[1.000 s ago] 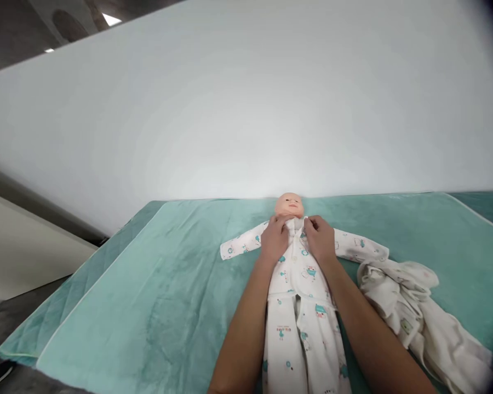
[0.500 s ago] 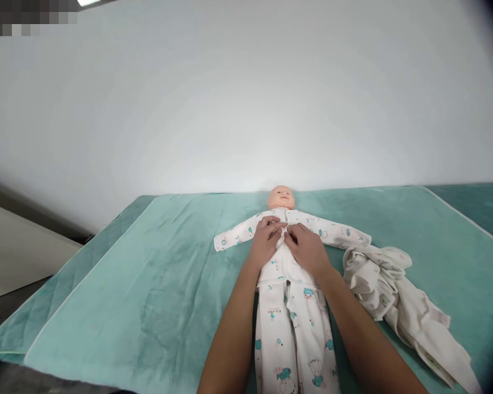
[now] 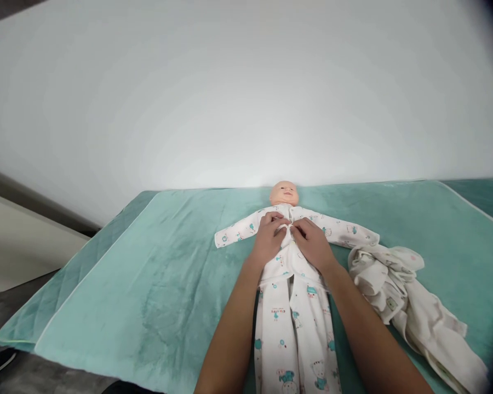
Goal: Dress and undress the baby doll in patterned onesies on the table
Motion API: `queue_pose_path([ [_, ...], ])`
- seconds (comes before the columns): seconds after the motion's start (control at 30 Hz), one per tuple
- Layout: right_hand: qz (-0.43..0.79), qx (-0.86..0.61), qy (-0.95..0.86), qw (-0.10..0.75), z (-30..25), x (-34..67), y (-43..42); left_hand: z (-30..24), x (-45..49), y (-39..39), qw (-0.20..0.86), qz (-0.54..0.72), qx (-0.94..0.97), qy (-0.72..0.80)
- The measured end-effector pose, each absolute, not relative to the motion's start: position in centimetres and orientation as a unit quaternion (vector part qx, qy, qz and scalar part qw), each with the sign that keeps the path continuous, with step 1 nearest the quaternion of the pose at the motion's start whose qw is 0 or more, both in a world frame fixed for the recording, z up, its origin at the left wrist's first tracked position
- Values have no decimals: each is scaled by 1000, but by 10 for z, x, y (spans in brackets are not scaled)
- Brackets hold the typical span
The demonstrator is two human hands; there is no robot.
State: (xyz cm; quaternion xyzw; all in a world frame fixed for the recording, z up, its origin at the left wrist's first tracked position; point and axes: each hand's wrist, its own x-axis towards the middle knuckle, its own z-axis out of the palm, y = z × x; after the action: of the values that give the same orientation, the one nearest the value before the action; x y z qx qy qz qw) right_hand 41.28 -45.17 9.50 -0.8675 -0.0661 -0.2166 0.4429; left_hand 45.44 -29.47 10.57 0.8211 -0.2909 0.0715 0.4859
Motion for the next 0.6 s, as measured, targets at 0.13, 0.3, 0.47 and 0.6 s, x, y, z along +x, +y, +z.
queue_pose_path([
  [0.13,-247,-849,8,467,90,419,-455,106,457,-300,486,55,822,-291],
  [0.3,-262,-835,62,480,98,399,-454,108,447,-295,541,79,782,-300],
  [0.47,-191,-942,9,275,111,360,-440,107,432,-284,546,40,764,-342],
  [0.6,-164,-972,12,165,116,353,-435,108,430,-283,522,17,770,-366],
])
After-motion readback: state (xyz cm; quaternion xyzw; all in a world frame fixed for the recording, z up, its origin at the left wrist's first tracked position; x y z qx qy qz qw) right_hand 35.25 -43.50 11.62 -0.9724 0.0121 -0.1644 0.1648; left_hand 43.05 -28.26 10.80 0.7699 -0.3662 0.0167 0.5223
